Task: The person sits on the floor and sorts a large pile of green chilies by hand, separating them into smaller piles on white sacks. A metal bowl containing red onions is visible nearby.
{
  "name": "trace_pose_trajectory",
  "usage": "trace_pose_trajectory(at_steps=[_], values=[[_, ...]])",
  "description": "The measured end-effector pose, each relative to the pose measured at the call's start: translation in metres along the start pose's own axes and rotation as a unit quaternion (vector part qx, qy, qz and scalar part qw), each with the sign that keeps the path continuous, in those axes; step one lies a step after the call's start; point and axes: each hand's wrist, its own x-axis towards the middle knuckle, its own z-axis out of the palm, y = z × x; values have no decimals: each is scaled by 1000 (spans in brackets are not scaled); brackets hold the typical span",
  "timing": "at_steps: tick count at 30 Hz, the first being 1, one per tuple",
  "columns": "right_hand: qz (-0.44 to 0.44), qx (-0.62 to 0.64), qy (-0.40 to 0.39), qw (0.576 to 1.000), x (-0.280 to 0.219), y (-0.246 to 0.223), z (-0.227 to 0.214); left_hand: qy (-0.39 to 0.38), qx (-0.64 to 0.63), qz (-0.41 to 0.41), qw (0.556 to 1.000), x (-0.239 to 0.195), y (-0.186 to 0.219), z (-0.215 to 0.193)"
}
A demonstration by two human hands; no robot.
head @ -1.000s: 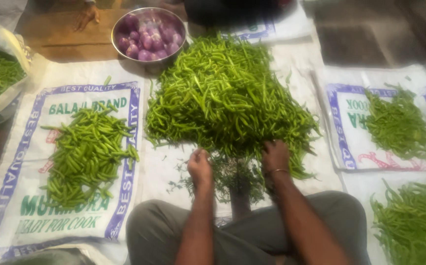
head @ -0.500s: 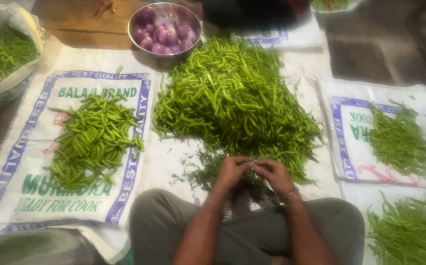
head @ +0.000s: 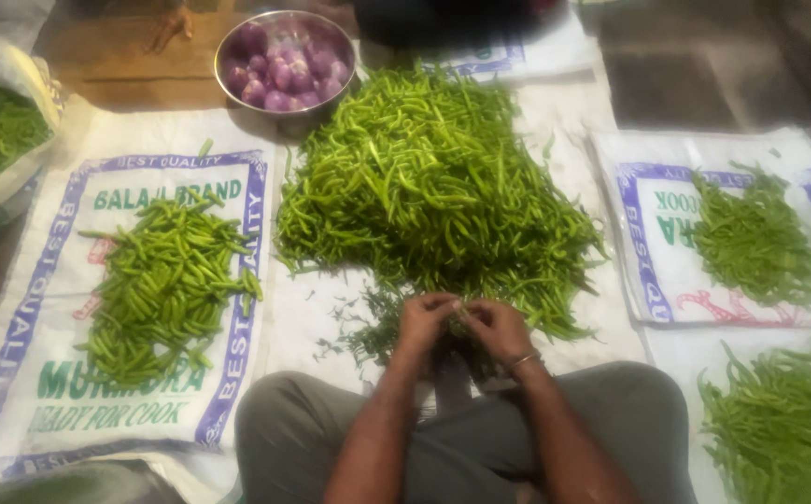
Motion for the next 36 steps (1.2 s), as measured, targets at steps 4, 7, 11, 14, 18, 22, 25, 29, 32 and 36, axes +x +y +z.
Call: trace_pose_trajectory(at_steps=[4,7,11,14,18,22,25,29,32,36], values=[[-57,-183,61,980,5,15,-8,-74,-95,-105,987,-8,10,-3],[10,41,239,970,18,41,-42,-14,-32,-146,989,-13,25,-16],[102,101,319,937,37,102,-103,211,127,-125,961,-10,27,-39],[4,-241,276,931,66,130,-97,182,191,-16,964,13,16,-40],[62,-429,187,882,78,124,-70,94,293,-3,951,18,-19,-38],[154,-317,185,917,55,87,-83,5,263,56,963,13,-27,-25],[133,-116,132,975,22,68,-83,-38,198,65,977,6,-18,-2],[120,-21,28,992,-3,56,-51,-31,61,23,997,-5,-6,20],[120,80,-9,989,-4,45,-33,-8,25,24,999,-7,-4,16],[68,8,-65,996,0,31,-25,-7,55,89,994,5,-19,2]])
